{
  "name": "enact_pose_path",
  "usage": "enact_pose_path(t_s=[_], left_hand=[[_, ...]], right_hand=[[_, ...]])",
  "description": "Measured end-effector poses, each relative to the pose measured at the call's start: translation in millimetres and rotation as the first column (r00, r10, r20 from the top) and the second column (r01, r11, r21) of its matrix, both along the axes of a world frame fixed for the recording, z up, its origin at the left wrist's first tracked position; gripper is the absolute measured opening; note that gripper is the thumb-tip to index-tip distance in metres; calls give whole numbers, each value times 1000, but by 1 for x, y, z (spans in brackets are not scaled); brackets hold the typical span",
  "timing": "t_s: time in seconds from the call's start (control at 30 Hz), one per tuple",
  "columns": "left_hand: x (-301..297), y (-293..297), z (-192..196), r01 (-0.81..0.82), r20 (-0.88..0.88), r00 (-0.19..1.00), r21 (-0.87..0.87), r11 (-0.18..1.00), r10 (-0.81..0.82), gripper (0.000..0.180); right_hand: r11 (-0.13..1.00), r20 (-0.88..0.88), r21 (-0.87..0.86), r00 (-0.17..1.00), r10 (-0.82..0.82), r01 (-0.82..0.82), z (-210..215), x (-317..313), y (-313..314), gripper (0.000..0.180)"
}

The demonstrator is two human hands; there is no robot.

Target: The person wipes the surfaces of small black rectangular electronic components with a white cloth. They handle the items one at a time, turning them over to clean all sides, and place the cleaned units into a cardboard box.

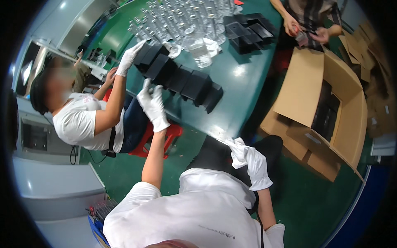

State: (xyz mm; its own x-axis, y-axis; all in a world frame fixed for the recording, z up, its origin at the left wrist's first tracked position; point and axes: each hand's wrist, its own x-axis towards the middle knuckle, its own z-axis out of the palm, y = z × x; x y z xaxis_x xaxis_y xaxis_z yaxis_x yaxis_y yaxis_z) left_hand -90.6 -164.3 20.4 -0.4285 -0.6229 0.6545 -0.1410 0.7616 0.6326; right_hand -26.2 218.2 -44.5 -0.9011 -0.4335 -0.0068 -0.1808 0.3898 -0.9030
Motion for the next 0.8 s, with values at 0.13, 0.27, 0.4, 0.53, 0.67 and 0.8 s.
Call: enact_pose_path(t_s=[0.13,0.27,0.4,0.53,0.67,0.8], left_hand=[[24,62,17,415,-244,899,214,884,-363,27],[-4,159,24,665,-281,616,687,294,-736,33],[-111,201,11,583,-715,576,699,-415,-395,39],[-240,197,-27,496,-726,667,602,-626,-169,29],[-307,191,-31,446,-675,733,576,-685,-90,42],[-319,154,-40,532,-661,747,654,-538,-64,41]], right_hand=[[999,79,-20,996,-36,38,-2,-5,1,32],[988,52,-108,993,-106,111,-13,-3,1,42],[984,-16,-109,989,-145,143,18,3,-7,43],[979,-332,130,937,-108,159,21,5,3,30],[809,711,-298,683,-167,507,-48,32,30,28],[974,305,-99,938,-165,204,-62,24,49,57]])
